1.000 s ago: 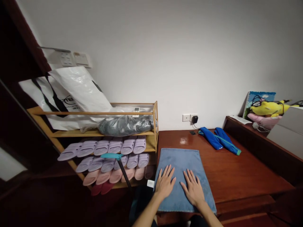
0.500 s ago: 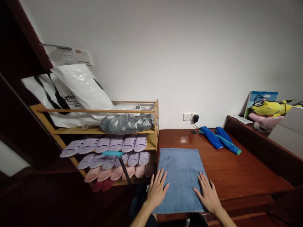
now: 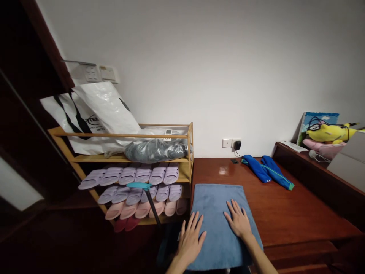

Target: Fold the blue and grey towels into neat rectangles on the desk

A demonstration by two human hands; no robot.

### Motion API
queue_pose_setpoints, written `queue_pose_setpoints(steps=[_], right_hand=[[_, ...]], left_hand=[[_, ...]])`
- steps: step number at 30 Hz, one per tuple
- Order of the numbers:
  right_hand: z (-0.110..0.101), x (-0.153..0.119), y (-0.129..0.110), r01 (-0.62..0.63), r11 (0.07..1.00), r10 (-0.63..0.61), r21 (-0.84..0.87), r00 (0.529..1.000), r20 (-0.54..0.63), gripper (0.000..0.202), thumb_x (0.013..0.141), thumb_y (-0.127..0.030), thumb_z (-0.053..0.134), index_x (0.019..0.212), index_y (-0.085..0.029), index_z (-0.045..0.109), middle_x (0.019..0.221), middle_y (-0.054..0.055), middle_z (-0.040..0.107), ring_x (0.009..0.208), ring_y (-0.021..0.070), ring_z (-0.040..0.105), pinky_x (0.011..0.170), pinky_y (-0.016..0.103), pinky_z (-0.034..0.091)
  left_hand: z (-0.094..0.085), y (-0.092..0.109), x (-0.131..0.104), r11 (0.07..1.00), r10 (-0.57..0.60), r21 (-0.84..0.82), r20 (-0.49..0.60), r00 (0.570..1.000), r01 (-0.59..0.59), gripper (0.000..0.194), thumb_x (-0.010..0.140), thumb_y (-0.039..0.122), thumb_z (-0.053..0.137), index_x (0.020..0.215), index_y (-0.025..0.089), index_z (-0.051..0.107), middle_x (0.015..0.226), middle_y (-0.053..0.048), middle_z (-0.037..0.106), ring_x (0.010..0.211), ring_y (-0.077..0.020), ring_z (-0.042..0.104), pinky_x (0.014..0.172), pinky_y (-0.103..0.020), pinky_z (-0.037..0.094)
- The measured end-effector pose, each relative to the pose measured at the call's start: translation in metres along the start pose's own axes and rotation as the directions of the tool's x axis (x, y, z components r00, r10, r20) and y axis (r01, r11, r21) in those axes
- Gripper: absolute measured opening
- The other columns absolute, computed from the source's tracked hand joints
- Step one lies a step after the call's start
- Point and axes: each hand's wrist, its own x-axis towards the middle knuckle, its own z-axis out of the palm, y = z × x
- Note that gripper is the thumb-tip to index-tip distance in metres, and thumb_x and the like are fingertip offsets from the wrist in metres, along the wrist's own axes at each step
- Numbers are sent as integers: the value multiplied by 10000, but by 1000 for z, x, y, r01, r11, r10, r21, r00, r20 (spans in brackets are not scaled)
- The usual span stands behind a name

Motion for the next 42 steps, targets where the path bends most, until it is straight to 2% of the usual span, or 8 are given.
queue_pose_setpoints(steps=[6,9,18,22,26,33,37,42], right_hand=[[-1,-9,66,-157,986,155,-51,987,-29,709,860,-653,211,1422,-227,285,1501,65,251,1386,229,180,1091,525,200],[-2,-7,73,-157,984,151,-79,986,-72,768,839,-681,226,1401,-170,338,1499,100,245,1393,247,148,1097,536,173],[11,68,-41,150,983,-149,107,989,-18,510,933,-296,182,1439,-251,236,1514,5,210,1386,128,152,1105,372,224],[22,102,-43,105,991,-105,79,994,-12,509,932,-367,207,1411,-236,320,1491,23,273,1376,137,201,1105,361,213],[23,116,5,-63,998,63,19,998,-29,643,894,-581,215,1416,-217,310,1503,73,237,1392,221,157,1109,483,145],[21,110,69,-250,965,247,-78,968,-47,719,870,-632,176,1442,-198,220,1519,73,189,1397,214,133,1102,511,156],[14,109,66,-269,956,261,-118,962,-79,724,876,-614,195,1432,-153,250,1508,94,218,1395,228,142,1116,514,97],[9,99,9,-129,986,116,-105,985,-126,651,910,-539,170,1450,-174,186,1530,59,121,1407,205,45,1128,483,48]], left_hand=[[-8,-3,1,1000,-7,-3,45,999,8,545,900,455,326,1416,285,294,1513,-20,229,1388,-257,184,1092,-562,198],[-14,-1,15,1000,-22,8,6,1000,22,521,889,480,336,1336,236,446,1450,-85,381,1346,-277,299,1083,-554,229],[3,18,146,997,69,52,-119,991,-63,545,883,199,261,1426,161,283,1523,-53,205,1398,-204,143,1128,-431,194],[17,5,179,998,19,68,-113,993,-11,535,904,293,261,1425,174,288,1505,-75,258,1387,-229,190,1109,-470,226],[22,-13,185,997,-13,74,-112,994,22,568,906,480,272,1425,247,284,1518,-48,225,1394,-249,158,1113,-513,175],[30,-30,189,988,-122,72,-147,982,134,589,916,536,188,1435,263,245,1523,-47,210,1402,-245,117,1113,-533,123],[24,-25,189,983,-149,77,-177,973,165,593,917,518,193,1422,224,287,1507,-86,247,1392,-285,155,1092,-598,106],[26,14,177,997,2,82,-201,980,15,555,931,431,209,1448,231,183,1531,-22,149,1407,-207,90,1133,-515,51]])
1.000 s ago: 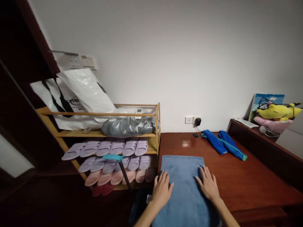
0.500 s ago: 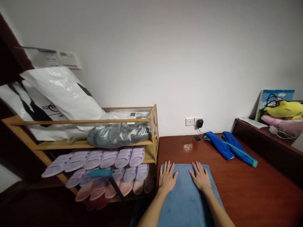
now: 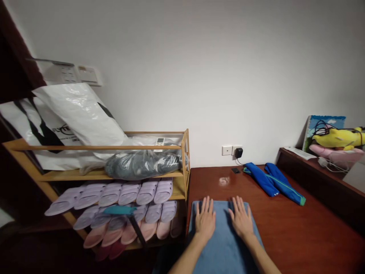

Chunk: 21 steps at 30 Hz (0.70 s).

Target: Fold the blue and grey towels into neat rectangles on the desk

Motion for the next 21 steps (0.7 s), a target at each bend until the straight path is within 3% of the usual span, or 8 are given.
queue_pose_setpoints(steps=[3,5,9,12,14,17,21], right_hand=[[1,-16,-35,168,981,-177,100,980,88,536,936,-429,125,1441,-272,211,1524,-8,148,1399,149,87,1123,426,145],[4,-24,-41,169,978,-184,119,974,130,541,932,-448,127,1431,-275,247,1515,2,188,1393,158,132,1113,431,182],[6,-25,-8,14,998,-22,65,991,135,665,883,-607,182,1428,-235,262,1511,41,200,1392,211,152,1111,479,170],[3,-22,25,-79,997,76,18,989,128,689,875,-621,183,1432,-220,243,1512,43,196,1392,208,150,1113,488,165],[0,-22,36,-90,996,89,0,989,122,694,878,-617,176,1433,-205,236,1509,47,201,1391,206,156,1115,493,158],[-3,-30,32,-81,996,83,-31,994,73,711,882,-612,192,1426,-159,255,1501,81,220,1388,221,166,1121,491,141],[-3,-56,12,39,999,-39,16,999,-10,699,878,-630,207,1424,-199,270,1506,61,201,1388,221,163,1121,468,176]], left_hand=[[5,17,-14,995,87,-51,48,995,-85,527,938,395,192,1442,241,202,1516,-17,217,1399,-189,141,1130,-493,136],[6,12,-21,995,82,-61,68,994,-78,526,934,428,206,1432,259,241,1504,-16,255,1390,-193,181,1124,-488,172],[-3,-24,-26,999,8,-40,89,996,-4,550,913,507,252,1423,300,252,1513,15,220,1393,-197,170,1128,-493,159],[-16,-49,-26,998,-66,-16,99,993,68,537,915,466,267,1419,280,269,1511,0,217,1387,-221,191,1105,-543,191],[-24,-55,-28,995,-101,-1,88,991,101,538,918,429,264,1419,232,281,1509,-42,216,1384,-244,198,1096,-576,181],[-32,-47,-36,994,-108,15,57,992,107,540,925,381,250,1419,167,279,1506,-81,211,1391,-238,168,1119,-559,119],[-35,-24,-61,996,70,-57,39,997,-67,552,938,404,230,1447,208,142,1518,-29,152,1398,-209,126,1135,-511,151]])
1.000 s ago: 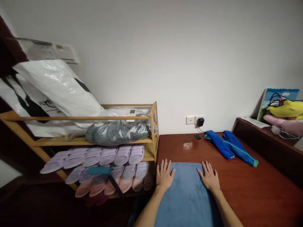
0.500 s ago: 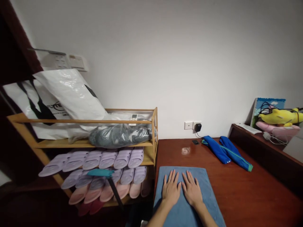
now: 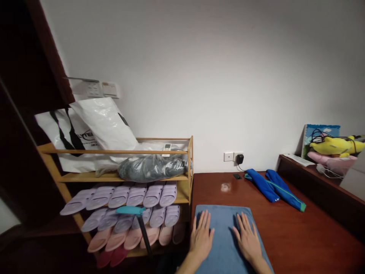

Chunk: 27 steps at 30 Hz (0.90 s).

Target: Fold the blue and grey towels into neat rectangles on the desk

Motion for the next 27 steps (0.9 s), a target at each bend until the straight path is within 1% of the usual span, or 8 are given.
queue_pose_setpoints(steps=[3,7,10,15,17,20,25,27], right_hand=[[1,-23,3,80,995,-82,68,996,40,652,878,-634,200,1422,-279,264,1503,8,221,1381,203,191,1114,460,217],[-4,-37,30,-42,997,37,60,995,90,704,858,-667,190,1423,-254,265,1505,19,215,1382,198,187,1113,468,217],[-10,-37,41,-89,995,84,44,992,99,724,853,-675,174,1424,-239,264,1502,26,220,1384,197,175,1117,478,196],[-5,-56,31,-62,998,62,-14,998,24,754,832,-699,213,1404,-223,332,1491,53,249,1379,253,183,1110,503,203],[-1,-70,25,-51,999,51,-20,998,29,754,815,-713,243,1384,-237,378,1479,61,278,1369,276,209,1100,512,226],[-1,-84,23,-49,999,49,5,996,76,753,810,-717,257,1388,-246,366,1477,57,273,1359,264,242,1091,490,264],[-17,-78,28,-36,997,31,61,996,83,734,835,-692,236,1406,-238,317,1489,46,248,1367,229,221,1102,464,255],[-21,-75,23,-39,997,35,59,997,72,731,840,-680,249,1405,-223,323,1489,61,247,1370,240,211,1107,474,241]], left_hand=[[2,6,-19,995,78,-72,61,995,-73,569,934,501,205,1444,271,99,1518,4,141,1395,-209,142,1130,-512,183],[-2,-4,-29,996,41,-78,119,992,-32,546,932,519,199,1435,317,137,1517,28,146,1394,-209,144,1130,-527,168],[-8,-9,-30,998,16,-60,143,990,-7,535,936,492,216,1434,300,174,1516,25,142,1394,-202,140,1134,-512,163],[-9,2,-53,1000,-8,-23,121,993,11,552,933,448,257,1438,250,152,1509,-14,124,1391,-240,145,1125,-535,173],[-5,7,-66,999,14,-31,98,995,-11,565,934,463,252,1439,253,112,1507,-13,113,1388,-244,157,1120,-522,207],[1,9,-79,999,21,-38,94,995,-18,569,929,508,239,1434,277,117,1503,-5,126,1379,-247,193,1111,-509,244],[0,10,-73,999,-7,-37,100,995,10,563,929,496,253,1432,268,142,1504,-9,139,1382,-245,182,1112,-539,219],[-1,14,-70,999,-24,-28,86,996,26,557,930,476,267,1431,255,164,1504,-23,142,1383,-250,176,1115,-548,202]])
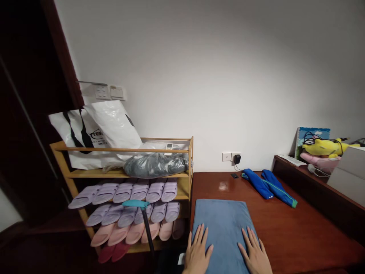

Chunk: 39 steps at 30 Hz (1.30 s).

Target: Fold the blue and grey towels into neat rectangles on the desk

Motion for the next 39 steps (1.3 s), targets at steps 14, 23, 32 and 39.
queue_pose_setpoints(steps=[14,23,32,39], right_hand=[[9,-5,-59,108,991,-114,75,991,75,682,841,-685,242,1395,-293,311,1480,27,230,1359,268,228,1085,521,261],[-7,-4,-12,230,963,-239,137,970,52,590,880,-611,278,1403,-338,269,1490,-18,249,1372,215,208,1112,446,244],[0,-22,36,3,1000,-4,-10,997,-75,719,833,-683,276,1394,-239,348,1485,46,252,1366,248,222,1102,493,239],[22,-28,-5,0,998,0,-61,1000,-2,775,796,-736,251,1388,-248,362,1467,34,264,1344,265,262,1074,500,303]], left_hand=[[19,25,-4,983,171,-75,50,984,-167,581,915,519,304,1419,336,78,1498,17,154,1364,-275,246,1102,-516,263],[-4,17,-11,991,115,-69,35,993,-112,539,934,506,253,1415,353,66,1507,38,145,1383,-246,191,1114,-542,217],[0,-6,-30,999,46,-5,-12,999,-46,540,923,516,292,1419,343,167,1502,22,146,1379,-245,194,1116,-503,239],[22,3,-38,995,46,-89,83,996,-38,596,888,457,419,1400,368,127,1481,22,149,1355,-311,243,1086,-561,268]])
